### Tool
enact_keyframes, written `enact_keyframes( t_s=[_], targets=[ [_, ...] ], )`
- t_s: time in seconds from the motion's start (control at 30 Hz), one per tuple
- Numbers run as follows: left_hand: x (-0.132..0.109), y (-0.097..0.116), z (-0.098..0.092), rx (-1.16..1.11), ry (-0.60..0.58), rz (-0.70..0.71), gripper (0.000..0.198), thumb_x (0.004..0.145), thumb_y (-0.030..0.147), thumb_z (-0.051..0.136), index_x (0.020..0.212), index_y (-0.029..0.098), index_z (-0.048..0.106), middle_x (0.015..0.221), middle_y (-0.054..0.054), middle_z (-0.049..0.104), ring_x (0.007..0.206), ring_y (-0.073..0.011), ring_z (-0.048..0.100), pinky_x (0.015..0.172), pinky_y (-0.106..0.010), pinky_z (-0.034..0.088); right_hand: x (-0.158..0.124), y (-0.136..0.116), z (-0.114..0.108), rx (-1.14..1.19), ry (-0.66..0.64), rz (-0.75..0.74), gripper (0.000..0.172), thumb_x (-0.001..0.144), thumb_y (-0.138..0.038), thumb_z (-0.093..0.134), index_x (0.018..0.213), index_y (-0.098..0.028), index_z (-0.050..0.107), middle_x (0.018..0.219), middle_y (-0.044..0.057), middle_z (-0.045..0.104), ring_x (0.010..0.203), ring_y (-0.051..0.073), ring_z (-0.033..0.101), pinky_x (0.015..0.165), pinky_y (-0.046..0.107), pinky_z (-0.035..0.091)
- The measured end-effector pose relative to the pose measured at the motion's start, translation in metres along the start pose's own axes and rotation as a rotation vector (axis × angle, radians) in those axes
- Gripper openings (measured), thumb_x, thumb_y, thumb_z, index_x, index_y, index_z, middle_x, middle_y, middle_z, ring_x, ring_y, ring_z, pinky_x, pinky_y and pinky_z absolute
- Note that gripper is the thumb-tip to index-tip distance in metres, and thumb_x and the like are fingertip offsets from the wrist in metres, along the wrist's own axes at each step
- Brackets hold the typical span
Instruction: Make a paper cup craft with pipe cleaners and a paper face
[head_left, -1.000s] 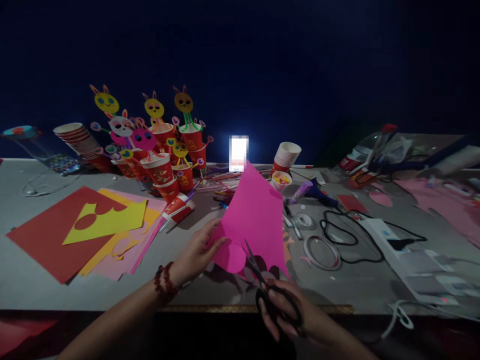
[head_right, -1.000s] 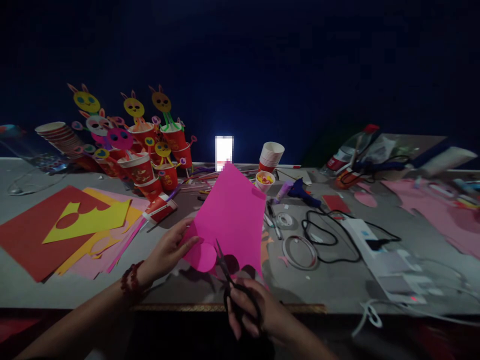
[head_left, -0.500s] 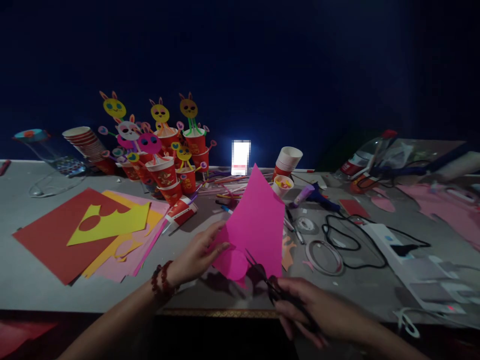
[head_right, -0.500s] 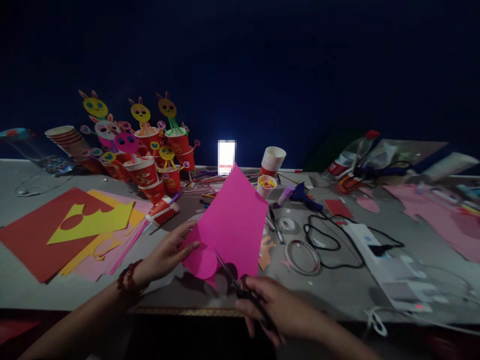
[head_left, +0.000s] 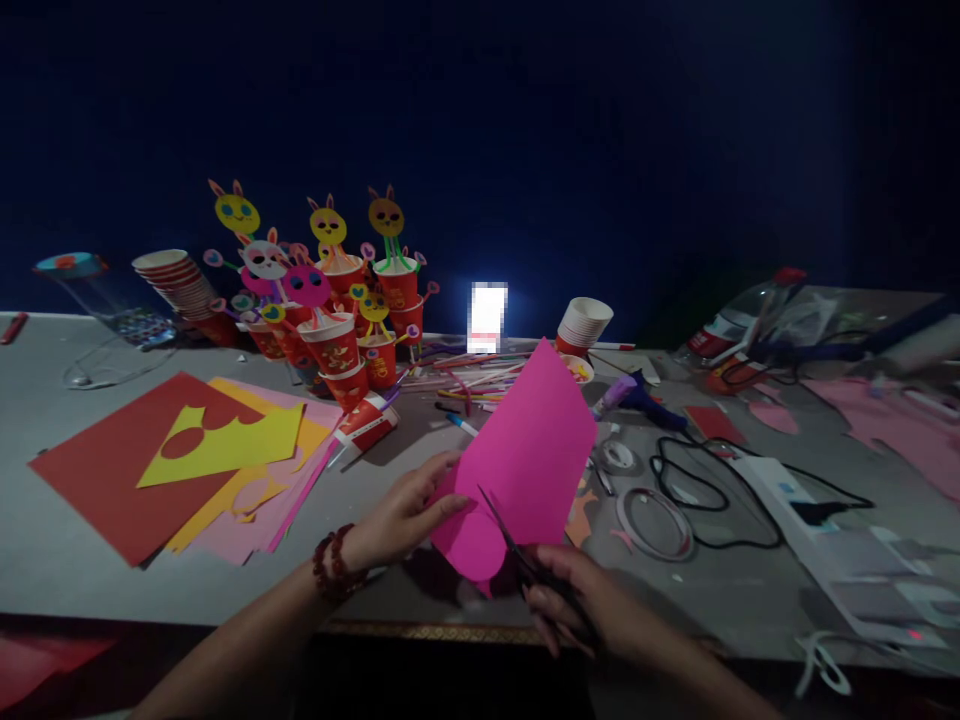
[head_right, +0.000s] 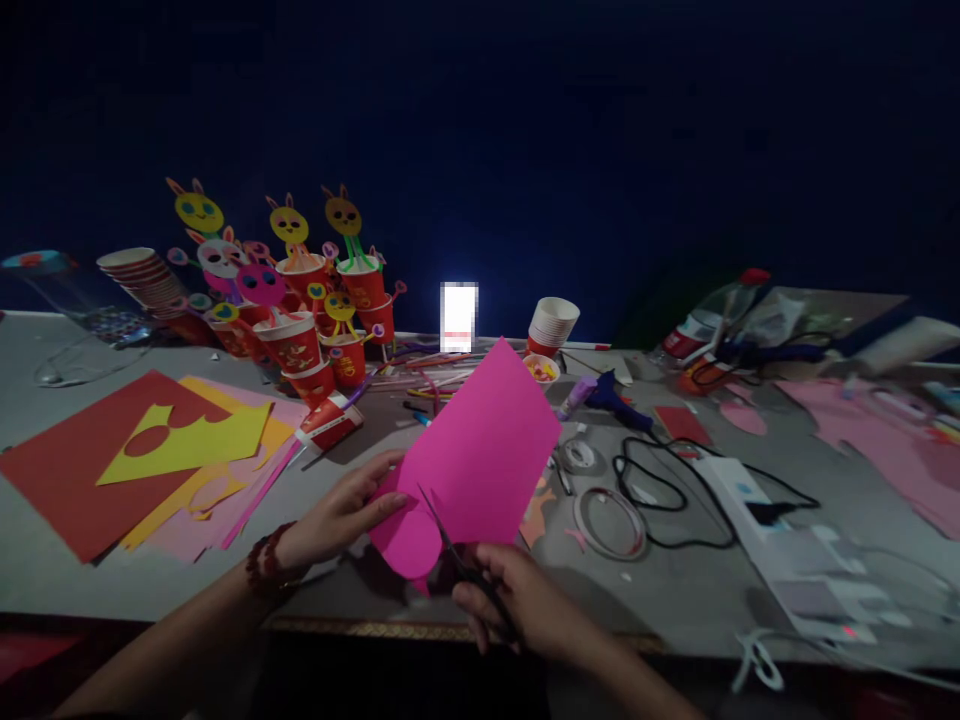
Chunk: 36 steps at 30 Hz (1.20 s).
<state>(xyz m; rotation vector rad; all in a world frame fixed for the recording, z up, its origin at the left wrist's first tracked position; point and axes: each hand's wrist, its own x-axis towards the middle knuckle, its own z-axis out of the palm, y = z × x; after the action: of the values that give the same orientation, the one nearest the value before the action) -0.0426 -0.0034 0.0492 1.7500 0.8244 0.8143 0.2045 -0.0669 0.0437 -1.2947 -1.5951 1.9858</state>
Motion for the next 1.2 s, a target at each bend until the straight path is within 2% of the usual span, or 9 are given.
enact_keyframes(
  t_s=[0.2,0.47,0.6,0.83,1.0,1.2],
  targets=[
    [-0.001,-0.001,-0.002,0.036,0.016,0.011,0.043,0.095,0.036,0.057,0.134,0.021,0.048,0.132,-0.01,0.058,0.118,-0.0236,0.056,0.102,-0.035,0.044,0.003,-0.003,0.0,0.016,0.003,-0.046,0.054,0.08,-0.071,0.057,0.089,-0.017,0.056,0.054,-0.006,0.052,0.043,0.007,0.039,0.042,0.018,0.025],
    [0.001,0.001,-0.005,0.049,-0.009,0.014,0.043,0.095,0.036,0.056,0.134,0.02,0.049,0.132,-0.011,0.058,0.118,-0.0234,0.056,0.1,-0.034,0.045,0.006,0.003,-0.004,0.086,-0.067,-0.051,0.058,0.079,-0.075,0.054,0.089,-0.017,0.053,0.05,-0.007,0.052,0.037,0.005,0.03,0.038,0.018,0.019],
    [0.001,-0.001,-0.004,0.043,0.001,0.0,0.044,0.095,0.037,0.057,0.135,0.021,0.049,0.133,-0.01,0.059,0.118,-0.0238,0.056,0.1,-0.034,0.045,0.009,0.007,-0.004,0.092,-0.09,-0.049,0.06,0.079,-0.075,0.053,0.092,-0.017,0.053,0.05,-0.007,0.051,0.036,0.005,0.029,0.037,0.018,0.019],
    [0.0,-0.006,-0.003,0.011,0.001,-0.013,0.043,0.095,0.038,0.056,0.134,0.021,0.05,0.132,-0.01,0.058,0.118,-0.0235,0.056,0.099,-0.033,0.046,0.011,0.006,-0.003,0.038,0.004,-0.061,0.048,0.082,-0.064,0.06,0.088,-0.016,0.057,0.058,-0.006,0.049,0.047,0.008,0.045,0.046,0.018,0.034],
    [0.001,-0.008,-0.002,-0.007,0.001,-0.034,0.045,0.095,0.04,0.056,0.134,0.02,0.05,0.131,-0.011,0.059,0.113,-0.0245,0.058,0.099,-0.036,0.047,0.012,0.006,-0.004,0.028,0.028,-0.053,0.046,0.078,-0.062,0.065,0.079,-0.018,0.052,0.059,-0.007,0.047,0.046,0.007,0.047,0.046,0.018,0.036],
    [0.003,-0.005,-0.003,0.008,-0.019,-0.006,0.043,0.096,0.036,0.055,0.136,0.021,0.049,0.133,-0.01,0.058,0.12,-0.024,0.055,0.103,-0.035,0.044,0.012,0.003,-0.004,0.017,0.048,-0.071,0.047,0.078,-0.063,0.064,0.078,-0.018,0.051,0.062,-0.007,0.044,0.048,0.007,0.043,0.046,0.018,0.035]
  ],
)
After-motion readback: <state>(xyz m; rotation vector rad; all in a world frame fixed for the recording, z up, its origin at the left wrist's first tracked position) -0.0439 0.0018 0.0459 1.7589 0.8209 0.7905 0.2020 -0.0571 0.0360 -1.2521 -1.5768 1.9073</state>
